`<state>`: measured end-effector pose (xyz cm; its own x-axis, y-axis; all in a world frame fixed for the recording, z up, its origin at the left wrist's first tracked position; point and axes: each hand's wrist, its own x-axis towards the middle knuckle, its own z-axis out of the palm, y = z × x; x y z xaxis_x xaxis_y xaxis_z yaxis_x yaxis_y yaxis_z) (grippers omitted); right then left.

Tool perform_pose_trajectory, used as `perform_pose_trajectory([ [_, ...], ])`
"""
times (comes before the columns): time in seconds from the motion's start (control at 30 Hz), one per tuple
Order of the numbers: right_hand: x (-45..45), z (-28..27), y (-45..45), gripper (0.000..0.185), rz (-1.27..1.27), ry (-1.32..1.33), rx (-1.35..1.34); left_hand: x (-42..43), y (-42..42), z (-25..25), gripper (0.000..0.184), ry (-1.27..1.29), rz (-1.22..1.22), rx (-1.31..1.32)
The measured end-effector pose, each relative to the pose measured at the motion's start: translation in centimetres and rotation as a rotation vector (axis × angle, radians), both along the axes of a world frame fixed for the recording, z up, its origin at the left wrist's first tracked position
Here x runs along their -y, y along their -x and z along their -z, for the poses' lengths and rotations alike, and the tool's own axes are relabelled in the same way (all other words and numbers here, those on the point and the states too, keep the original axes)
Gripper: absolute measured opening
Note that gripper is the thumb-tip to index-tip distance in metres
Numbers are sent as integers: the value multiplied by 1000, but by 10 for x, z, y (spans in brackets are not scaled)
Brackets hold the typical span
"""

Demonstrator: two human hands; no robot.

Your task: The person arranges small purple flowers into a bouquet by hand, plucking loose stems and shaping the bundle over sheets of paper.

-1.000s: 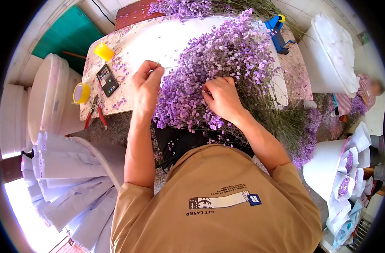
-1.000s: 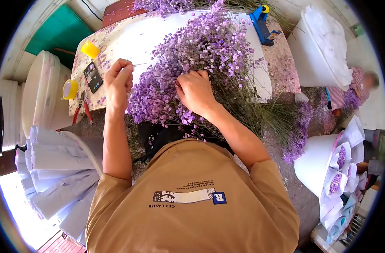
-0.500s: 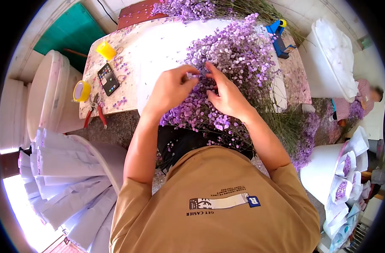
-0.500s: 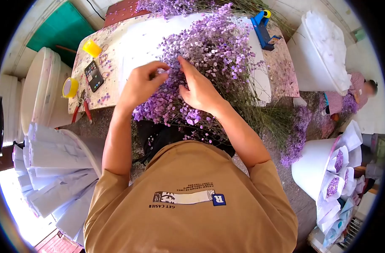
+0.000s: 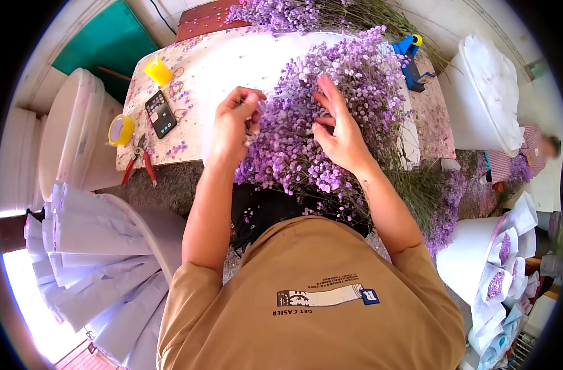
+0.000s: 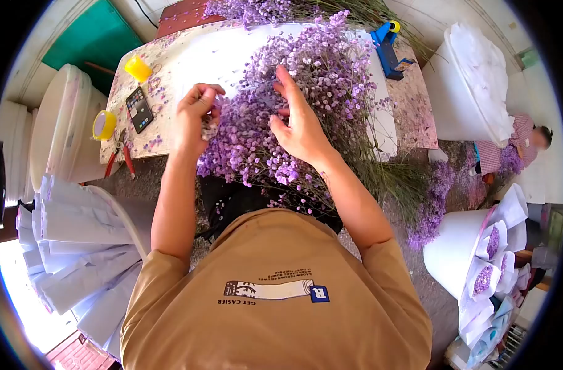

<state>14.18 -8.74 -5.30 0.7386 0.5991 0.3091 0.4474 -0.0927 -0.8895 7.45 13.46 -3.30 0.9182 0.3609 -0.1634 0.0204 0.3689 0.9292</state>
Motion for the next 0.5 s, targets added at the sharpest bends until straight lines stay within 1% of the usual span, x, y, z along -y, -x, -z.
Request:
perform_pose_trajectory([
  [0.03, -1, -1, -1, 89, -14, -38, -32, 0, 1, -12, 11, 169, -51, 29],
  [0.07, -2, -1, -3, 88, -26, -41, -47, -8, 1, -12, 17, 165, -29, 30],
  [0.1, -2, -1, -4, 88, -29, -42, -45, -14, 0, -13, 17, 164, -32, 33],
  [0.17, -3, -2, -6, 88, -26, -47, -77, -22, 0, -16, 22, 80, 132, 81],
  [0.2, -3, -4, -6, 88, -20, -47, -80, -14, 1, -30, 26, -3, 122, 39],
  [0.23, -3, -4, -6, 88, -24, -45, -77, -11, -3, -29, 26, -1, 119, 41],
  [0.3, -3, -4, -6, 88, -18, -49, -83, -8, -13, -25, 25, -158, 229, -49],
  [0.37, -3, -6, -5, 88, -12, -39, -82, 0, -23, -22, 20, -368, 244, -72],
  [0.43, -3, -8, -3, 88, -6, -29, -81, 21, -35, -22, 18, -875, 90, 71],
  [0.47, -3, -8, -3, 88, -4, -25, -75, 29, -43, -17, 18, -873, 84, 75],
  [0.5, -4, -8, -3, 88, -3, -22, -69, 34, -52, -8, 19, -1029, 7, 132],
])
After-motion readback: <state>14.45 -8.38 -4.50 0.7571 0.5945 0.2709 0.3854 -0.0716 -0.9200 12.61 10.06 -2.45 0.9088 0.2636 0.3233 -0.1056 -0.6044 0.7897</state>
